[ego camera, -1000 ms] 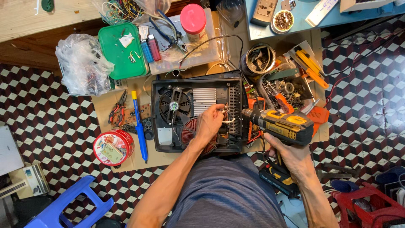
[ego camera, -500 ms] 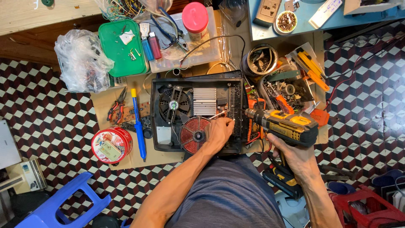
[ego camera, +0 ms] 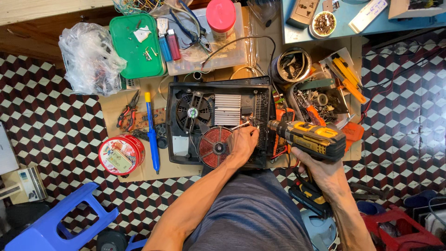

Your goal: The person disassembles an electronic device on a cluttered workbench, removes a circuit board, and uses a power drill to remove screws from the internal components. They then install a new fan and secure it with screws.

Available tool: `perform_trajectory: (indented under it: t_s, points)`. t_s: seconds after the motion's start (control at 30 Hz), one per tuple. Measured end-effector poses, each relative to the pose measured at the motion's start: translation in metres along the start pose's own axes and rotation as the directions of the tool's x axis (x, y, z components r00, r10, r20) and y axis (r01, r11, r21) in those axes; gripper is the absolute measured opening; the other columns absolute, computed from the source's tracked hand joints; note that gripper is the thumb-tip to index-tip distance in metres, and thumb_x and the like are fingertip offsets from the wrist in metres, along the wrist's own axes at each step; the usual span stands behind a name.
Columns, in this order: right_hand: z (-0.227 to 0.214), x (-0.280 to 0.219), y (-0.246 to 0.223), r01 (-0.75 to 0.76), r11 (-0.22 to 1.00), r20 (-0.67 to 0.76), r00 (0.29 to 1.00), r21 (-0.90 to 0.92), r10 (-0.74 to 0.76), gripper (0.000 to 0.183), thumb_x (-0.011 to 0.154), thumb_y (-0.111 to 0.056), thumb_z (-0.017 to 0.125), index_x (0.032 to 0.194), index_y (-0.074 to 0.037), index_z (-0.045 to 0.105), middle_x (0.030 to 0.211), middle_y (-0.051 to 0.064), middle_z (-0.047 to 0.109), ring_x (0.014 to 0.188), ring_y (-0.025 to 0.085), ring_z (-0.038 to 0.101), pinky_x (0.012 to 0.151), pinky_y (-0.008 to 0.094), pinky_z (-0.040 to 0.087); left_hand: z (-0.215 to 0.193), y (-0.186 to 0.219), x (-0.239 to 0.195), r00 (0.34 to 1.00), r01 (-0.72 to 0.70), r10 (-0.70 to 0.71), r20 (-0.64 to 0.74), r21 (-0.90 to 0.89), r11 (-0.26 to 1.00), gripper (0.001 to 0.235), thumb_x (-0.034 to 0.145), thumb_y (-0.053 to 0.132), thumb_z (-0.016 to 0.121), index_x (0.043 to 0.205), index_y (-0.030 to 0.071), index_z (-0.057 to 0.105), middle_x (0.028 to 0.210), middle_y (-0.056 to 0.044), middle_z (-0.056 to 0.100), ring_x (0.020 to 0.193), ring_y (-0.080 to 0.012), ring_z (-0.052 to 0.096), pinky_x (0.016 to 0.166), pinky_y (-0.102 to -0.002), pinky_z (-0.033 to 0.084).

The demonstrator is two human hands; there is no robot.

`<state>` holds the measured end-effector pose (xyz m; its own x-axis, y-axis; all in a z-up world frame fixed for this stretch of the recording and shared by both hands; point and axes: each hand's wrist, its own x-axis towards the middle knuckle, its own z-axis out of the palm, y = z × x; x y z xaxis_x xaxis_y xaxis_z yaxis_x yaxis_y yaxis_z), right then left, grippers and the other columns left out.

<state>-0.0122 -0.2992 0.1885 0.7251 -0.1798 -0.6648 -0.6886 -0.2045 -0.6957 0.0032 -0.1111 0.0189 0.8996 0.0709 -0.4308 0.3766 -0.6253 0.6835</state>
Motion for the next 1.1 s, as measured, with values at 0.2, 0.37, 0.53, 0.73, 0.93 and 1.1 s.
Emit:
perform_trajectory:
  t_s: [0.2, 0.37, 0.53, 0.73, 0.93, 1.1]
  points:
    - [0.009, 0.005, -0.005, -0.018, 0.998, 0.004, 1.000, -0.061, 0.018, 0.024, 0.086, -0.020, 0.080, 0.096, 0.000, 0.072, 0.068, 0.003, 0.065, 0.052, 0.010, 0.058, 0.047, 0.026, 0.047, 0.003, -0.005, 0.002, 0.999, -0.054, 0.054, -0.002, 0.052, 0.997, 0.023, 0.092, 0.029, 0.065, 0.092, 0.012, 0.081, 0.081, -0.018, 0.074, 0.075, -0.0401, 0.071, 0.068, -0.051, 0.055]
    - [0.016, 0.005, -0.011, -0.035, 0.992, -0.011, 0.999, -0.119, 0.033, 0.027, 0.084, -0.024, 0.079, 0.097, -0.001, 0.073, 0.067, 0.003, 0.066, 0.051, 0.011, 0.058, 0.046, 0.027, 0.048, 0.003, -0.004, 0.003, 0.998, -0.054, 0.054, 0.009, 0.042, 0.998, 0.022, 0.091, 0.029, 0.067, 0.092, 0.012, 0.081, 0.080, -0.018, 0.074, 0.074, -0.0399, 0.071, 0.068, -0.051, 0.054]
    - [0.019, 0.007, -0.013, -0.043, 0.978, -0.015, 0.999, -0.203, 0.040, 0.030, 0.084, -0.027, 0.080, 0.099, -0.001, 0.074, 0.066, 0.005, 0.066, 0.051, 0.011, 0.059, 0.046, 0.028, 0.048, 0.001, -0.004, 0.005, 0.999, -0.043, 0.042, 0.029, 0.050, 0.998, 0.022, 0.092, 0.029, 0.067, 0.093, 0.012, 0.081, 0.080, -0.018, 0.074, 0.074, -0.0394, 0.071, 0.069, -0.050, 0.055]
    - [0.017, 0.014, -0.015, 0.075, 0.936, 0.062, 0.996, -0.343, -0.057, 0.044, 0.081, -0.033, 0.080, 0.115, -0.006, 0.073, 0.080, 0.007, 0.074, 0.062, 0.017, 0.065, 0.057, 0.034, 0.055, 0.001, -0.004, 0.008, 0.987, 0.038, -0.044, 0.155, 0.041, 0.998, 0.019, 0.093, 0.024, 0.065, 0.093, 0.010, 0.078, 0.071, -0.016, 0.073, 0.065, -0.0342, 0.072, 0.065, -0.048, 0.054]
    - [0.026, 0.028, -0.043, 0.302, 0.656, 0.257, 0.952, -0.692, -0.168, 0.056, 0.082, -0.051, 0.073, 0.120, -0.010, 0.069, 0.098, 0.014, 0.077, 0.087, 0.029, 0.075, 0.077, 0.045, 0.058, 0.011, -0.016, 0.009, 0.988, -0.154, 0.154, 0.000, 0.047, 0.987, 0.022, 0.092, 0.021, 0.069, 0.080, 0.005, 0.079, 0.069, -0.019, 0.070, 0.060, -0.0352, 0.070, 0.059, -0.049, 0.055]
    - [0.041, 0.033, -0.074, 0.221, 0.501, 0.282, 0.958, -0.837, 0.049, 0.057, 0.082, -0.058, 0.073, 0.114, -0.010, 0.069, 0.094, 0.014, 0.079, 0.085, 0.027, 0.078, 0.078, 0.044, 0.060, 0.021, -0.024, 0.015, 0.986, -0.163, 0.164, -0.028, 0.054, 0.985, 0.025, 0.090, 0.023, 0.069, 0.079, 0.003, 0.077, 0.069, -0.023, 0.069, 0.059, -0.0376, 0.070, 0.055, -0.051, 0.055]
